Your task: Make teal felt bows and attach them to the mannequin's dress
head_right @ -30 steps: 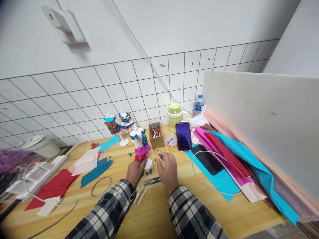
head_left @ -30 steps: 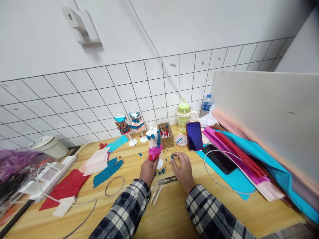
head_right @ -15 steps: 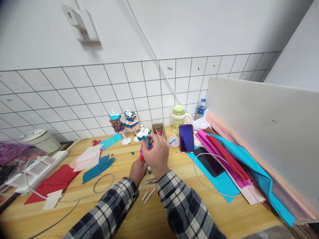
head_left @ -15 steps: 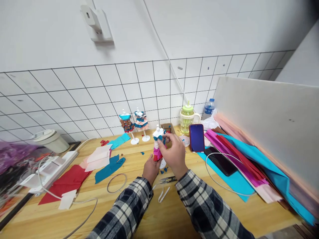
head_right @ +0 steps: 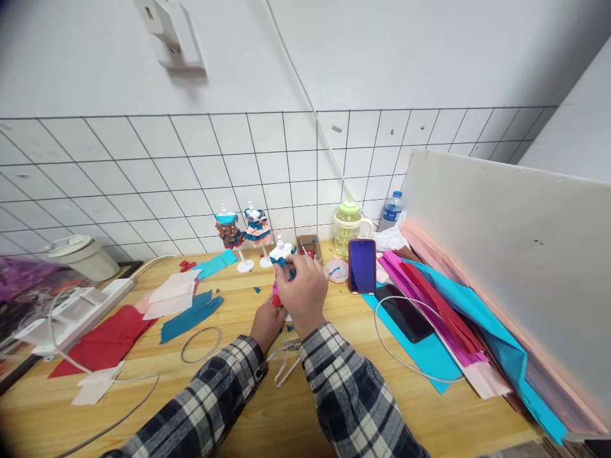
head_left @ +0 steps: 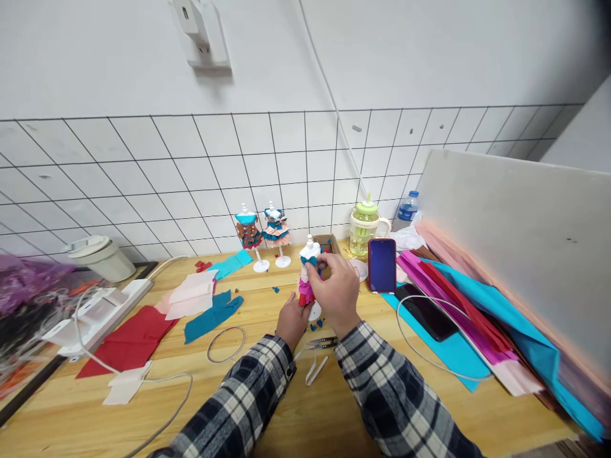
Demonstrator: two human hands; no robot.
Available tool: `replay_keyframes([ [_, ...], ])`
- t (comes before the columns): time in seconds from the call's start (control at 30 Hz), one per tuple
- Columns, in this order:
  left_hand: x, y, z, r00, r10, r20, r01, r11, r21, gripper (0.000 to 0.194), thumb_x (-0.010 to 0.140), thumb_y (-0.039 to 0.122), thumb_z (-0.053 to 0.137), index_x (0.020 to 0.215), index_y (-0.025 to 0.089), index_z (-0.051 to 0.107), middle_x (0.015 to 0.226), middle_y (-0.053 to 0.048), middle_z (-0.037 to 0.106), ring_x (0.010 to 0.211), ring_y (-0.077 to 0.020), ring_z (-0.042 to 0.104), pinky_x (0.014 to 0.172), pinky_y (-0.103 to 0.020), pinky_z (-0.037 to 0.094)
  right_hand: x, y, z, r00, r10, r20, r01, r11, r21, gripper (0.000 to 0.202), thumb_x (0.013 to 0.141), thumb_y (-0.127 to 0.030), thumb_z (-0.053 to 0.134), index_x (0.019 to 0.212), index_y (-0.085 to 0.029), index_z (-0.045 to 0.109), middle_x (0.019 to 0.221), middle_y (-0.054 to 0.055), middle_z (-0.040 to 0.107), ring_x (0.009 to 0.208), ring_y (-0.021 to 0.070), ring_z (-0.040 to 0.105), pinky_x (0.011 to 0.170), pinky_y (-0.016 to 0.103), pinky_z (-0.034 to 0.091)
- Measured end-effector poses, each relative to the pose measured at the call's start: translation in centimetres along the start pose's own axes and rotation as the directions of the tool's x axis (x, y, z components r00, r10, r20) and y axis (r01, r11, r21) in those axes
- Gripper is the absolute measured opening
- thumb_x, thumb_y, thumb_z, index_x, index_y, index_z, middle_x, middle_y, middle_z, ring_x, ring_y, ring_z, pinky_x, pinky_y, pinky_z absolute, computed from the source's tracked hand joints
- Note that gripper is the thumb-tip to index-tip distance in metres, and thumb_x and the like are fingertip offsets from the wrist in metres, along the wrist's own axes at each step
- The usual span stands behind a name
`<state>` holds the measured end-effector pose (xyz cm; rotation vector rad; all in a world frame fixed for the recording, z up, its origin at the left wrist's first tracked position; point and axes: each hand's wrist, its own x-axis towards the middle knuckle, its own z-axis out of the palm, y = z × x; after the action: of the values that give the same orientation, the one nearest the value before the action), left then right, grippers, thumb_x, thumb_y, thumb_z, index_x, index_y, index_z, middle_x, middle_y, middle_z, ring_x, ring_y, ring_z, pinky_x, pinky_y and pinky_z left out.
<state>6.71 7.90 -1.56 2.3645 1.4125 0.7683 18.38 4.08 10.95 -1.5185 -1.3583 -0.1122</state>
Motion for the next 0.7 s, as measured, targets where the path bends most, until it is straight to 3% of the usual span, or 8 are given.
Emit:
replay_keyframes([
  [0.27,0.0,-0.1,0.0,1.000,0.013,0.009,-0.013,1.000,-0.008,0.022,0.090,0.025,0.047,0.095,0.019,0.068,0.084,-0.006,0.070,0.093,-0.0187,0.063,0.094,-0.031,0.044,0.5,0.0,-0.3,0.999,-0.051,0.014,0.049,0.995,0.091,0.012,0.080,-0.031,0.060,0.089,-0.024,0.066,0.085,0.003,0.065,0.086,0.0212,0.056,0.079,0.034,0.038],
  [0.53,0.1,-0.1,0.1,1.000,0.014,0.016,-0.013,1.000,-0.012,0.024,0.092,0.028,0.045,0.097,0.019,0.067,0.084,-0.006,0.070,0.095,-0.0185,0.062,0.099,-0.032,0.041,1.3,0.9,-0.3,0.998,0.070,0.008,-0.069,0.961,0.269,0.013,0.080,-0.031,0.060,0.079,-0.020,0.067,0.076,0.002,0.062,0.074,0.0176,0.057,0.070,0.030,0.044],
  [0.7,0.1,-0.1,0.1,1.000,0.006,0.029,-0.005,1.000,-0.011,0.024,0.091,0.027,0.046,0.101,0.019,0.066,0.084,-0.006,0.071,0.095,-0.0187,0.063,0.101,-0.033,0.039,2.2,1.3,-1.1,0.997,0.068,0.043,-0.074,0.982,0.175,0.013,0.075,-0.034,0.064,0.077,-0.022,0.070,0.073,0.002,0.058,0.074,0.0186,0.055,0.070,0.031,0.043],
])
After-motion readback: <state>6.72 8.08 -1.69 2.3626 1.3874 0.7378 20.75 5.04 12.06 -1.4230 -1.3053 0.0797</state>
